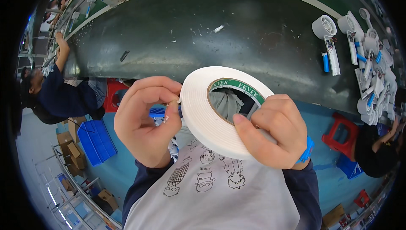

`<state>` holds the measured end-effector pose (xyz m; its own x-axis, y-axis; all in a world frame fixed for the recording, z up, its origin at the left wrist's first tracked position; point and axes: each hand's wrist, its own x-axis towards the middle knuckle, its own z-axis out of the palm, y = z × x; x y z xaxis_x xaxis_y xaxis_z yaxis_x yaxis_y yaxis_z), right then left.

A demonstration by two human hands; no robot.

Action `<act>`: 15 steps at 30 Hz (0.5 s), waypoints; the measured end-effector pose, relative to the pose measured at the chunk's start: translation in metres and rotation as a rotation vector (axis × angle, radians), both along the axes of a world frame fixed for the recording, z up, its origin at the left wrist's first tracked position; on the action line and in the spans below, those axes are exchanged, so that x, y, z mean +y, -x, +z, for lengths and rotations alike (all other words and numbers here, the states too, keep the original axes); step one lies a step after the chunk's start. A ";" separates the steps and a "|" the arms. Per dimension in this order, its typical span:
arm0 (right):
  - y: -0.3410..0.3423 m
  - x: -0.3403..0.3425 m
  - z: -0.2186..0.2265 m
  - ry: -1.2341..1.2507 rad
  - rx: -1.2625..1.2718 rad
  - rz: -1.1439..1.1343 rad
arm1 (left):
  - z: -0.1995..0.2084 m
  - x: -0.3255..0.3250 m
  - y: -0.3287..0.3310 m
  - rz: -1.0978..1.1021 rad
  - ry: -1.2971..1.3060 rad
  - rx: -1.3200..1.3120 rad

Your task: The person attaches adhesive tape to batteries, inserts the batteries into handheld fan casings, and places the assembled fans onto a conveyor belt.

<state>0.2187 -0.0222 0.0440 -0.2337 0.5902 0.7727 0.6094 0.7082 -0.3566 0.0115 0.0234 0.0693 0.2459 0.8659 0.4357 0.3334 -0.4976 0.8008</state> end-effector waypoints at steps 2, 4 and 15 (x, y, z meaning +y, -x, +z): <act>-0.002 0.001 0.000 -0.003 -0.018 0.002 | 0.000 0.003 0.001 -0.010 0.095 -0.061; -0.006 0.001 -0.001 -0.003 -0.039 -0.005 | -0.001 0.010 0.004 -0.136 0.282 -0.143; -0.019 0.000 -0.006 -0.045 -0.006 0.052 | -0.004 0.017 0.011 -0.316 0.709 -0.374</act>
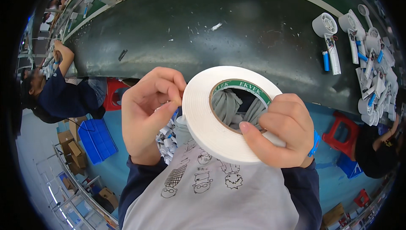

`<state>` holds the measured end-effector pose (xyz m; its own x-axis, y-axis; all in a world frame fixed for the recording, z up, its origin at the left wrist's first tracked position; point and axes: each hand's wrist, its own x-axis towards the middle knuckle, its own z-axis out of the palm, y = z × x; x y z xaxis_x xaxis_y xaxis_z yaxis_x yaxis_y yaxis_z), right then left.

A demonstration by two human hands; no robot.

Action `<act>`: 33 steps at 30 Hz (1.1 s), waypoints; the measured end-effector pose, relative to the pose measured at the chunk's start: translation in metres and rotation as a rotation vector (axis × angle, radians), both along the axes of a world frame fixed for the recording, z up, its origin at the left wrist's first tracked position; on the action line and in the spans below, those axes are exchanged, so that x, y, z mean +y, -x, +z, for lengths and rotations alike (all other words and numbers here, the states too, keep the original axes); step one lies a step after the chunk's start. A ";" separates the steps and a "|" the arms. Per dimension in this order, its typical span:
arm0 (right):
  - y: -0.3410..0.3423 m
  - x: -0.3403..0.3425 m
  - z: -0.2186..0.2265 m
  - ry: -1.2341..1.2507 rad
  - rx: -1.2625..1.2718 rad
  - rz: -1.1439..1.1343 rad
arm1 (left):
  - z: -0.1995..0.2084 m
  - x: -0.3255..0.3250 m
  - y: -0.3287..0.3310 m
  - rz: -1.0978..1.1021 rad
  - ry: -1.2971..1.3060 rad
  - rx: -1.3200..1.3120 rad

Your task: The person attaches adhesive tape to batteries, inserts the batteries into handheld fan casings, and places the assembled fans onto a conveyor belt.

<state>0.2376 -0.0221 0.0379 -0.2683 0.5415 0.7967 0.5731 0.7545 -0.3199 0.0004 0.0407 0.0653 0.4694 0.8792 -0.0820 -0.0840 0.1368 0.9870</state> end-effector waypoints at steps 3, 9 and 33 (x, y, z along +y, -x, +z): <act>-0.003 -0.001 -0.003 0.020 -0.003 -0.001 | 0.005 0.000 0.001 -0.037 -0.060 0.021; -0.005 -0.001 -0.001 0.000 -0.004 0.007 | 0.008 0.001 0.000 -0.108 -0.059 0.054; -0.006 -0.005 -0.004 0.160 0.136 -0.012 | 0.015 -0.007 -0.008 0.063 -0.496 0.227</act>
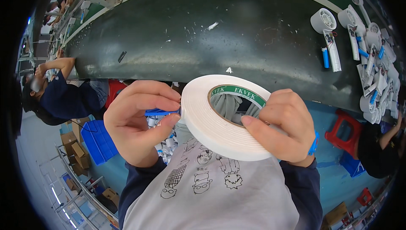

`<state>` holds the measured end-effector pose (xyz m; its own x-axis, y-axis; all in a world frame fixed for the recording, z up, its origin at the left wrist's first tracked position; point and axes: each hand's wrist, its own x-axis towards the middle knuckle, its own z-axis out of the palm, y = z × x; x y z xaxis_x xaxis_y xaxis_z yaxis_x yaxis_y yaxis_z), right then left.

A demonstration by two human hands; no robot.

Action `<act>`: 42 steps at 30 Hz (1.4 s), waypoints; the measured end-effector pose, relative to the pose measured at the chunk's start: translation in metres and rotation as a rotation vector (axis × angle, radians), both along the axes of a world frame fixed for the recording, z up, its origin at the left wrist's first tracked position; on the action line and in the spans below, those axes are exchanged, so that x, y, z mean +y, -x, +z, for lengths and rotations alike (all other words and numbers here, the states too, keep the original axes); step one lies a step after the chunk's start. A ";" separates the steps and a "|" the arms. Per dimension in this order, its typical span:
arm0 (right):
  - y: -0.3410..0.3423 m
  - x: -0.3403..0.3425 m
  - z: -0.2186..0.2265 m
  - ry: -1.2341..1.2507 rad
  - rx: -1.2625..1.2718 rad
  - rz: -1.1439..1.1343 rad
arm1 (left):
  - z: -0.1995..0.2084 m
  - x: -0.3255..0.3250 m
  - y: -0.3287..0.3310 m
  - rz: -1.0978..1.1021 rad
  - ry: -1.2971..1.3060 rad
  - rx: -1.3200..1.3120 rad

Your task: The person attaches adhesive tape to batteries, inserts the batteries into handheld fan casings, and places the assembled fans onto a conveyor belt.

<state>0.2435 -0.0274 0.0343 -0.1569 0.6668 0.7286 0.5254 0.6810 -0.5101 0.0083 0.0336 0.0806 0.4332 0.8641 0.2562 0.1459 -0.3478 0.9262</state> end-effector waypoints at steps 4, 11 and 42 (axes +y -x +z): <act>0.001 -0.001 0.003 0.003 -0.016 0.005 | 0.003 -0.003 -0.001 0.019 -0.127 0.085; 0.008 -0.001 0.002 0.009 -0.041 -0.017 | 0.001 -0.009 -0.011 0.155 -0.297 0.254; 0.016 0.003 -0.032 0.633 0.587 0.064 | -0.038 -0.010 -0.024 -0.064 0.251 -0.112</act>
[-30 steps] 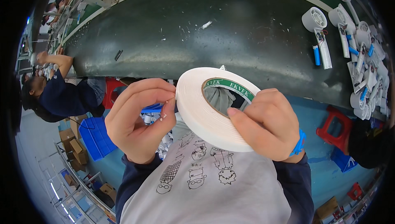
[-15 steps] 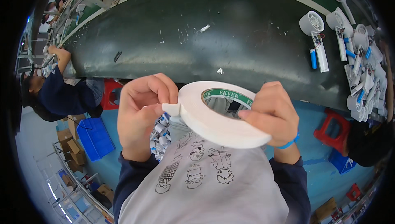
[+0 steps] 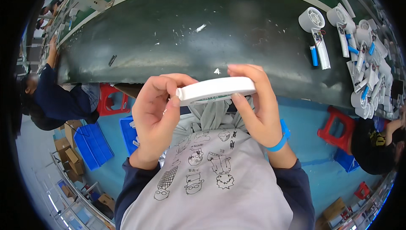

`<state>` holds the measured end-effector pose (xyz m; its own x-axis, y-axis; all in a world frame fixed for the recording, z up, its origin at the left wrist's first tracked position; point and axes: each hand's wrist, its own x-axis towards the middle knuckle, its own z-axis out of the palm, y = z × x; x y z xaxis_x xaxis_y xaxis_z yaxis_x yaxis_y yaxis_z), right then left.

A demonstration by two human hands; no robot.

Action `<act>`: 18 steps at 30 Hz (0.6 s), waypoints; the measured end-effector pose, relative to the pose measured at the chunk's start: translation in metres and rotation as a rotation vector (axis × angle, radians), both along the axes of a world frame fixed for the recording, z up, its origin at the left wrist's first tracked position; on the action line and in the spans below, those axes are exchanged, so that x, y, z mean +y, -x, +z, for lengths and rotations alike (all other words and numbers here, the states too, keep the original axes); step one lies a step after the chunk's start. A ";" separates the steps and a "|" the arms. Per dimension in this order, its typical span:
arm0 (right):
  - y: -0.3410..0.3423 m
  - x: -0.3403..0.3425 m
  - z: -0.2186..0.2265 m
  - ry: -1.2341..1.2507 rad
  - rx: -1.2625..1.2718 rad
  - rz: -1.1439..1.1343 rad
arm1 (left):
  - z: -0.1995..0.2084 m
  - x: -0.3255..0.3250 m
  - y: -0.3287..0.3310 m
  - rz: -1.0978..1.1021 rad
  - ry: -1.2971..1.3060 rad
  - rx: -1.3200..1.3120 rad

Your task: The person attaches adhesive tape to batteries, inserts the batteries into handheld fan casings, and places the assembled fans onto a conveyor belt.

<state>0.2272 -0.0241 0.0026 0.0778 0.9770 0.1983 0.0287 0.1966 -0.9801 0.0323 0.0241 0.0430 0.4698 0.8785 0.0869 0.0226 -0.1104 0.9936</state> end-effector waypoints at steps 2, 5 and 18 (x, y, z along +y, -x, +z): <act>0.005 0.004 0.012 0.030 -0.230 -0.078 | -0.007 -0.003 -0.002 0.084 0.018 -0.043; 0.004 0.005 0.011 0.086 -0.202 -0.016 | -0.021 -0.008 -0.008 0.141 -0.104 -0.040; 0.009 0.014 0.018 0.018 -0.412 -0.128 | -0.047 0.003 -0.025 0.125 -0.354 -0.075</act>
<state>0.2182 -0.0104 0.0208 0.1171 0.9683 0.2208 0.4413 0.1485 -0.8850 0.0568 0.0267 -0.0037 0.3413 0.8383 0.4251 -0.0137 -0.4478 0.8940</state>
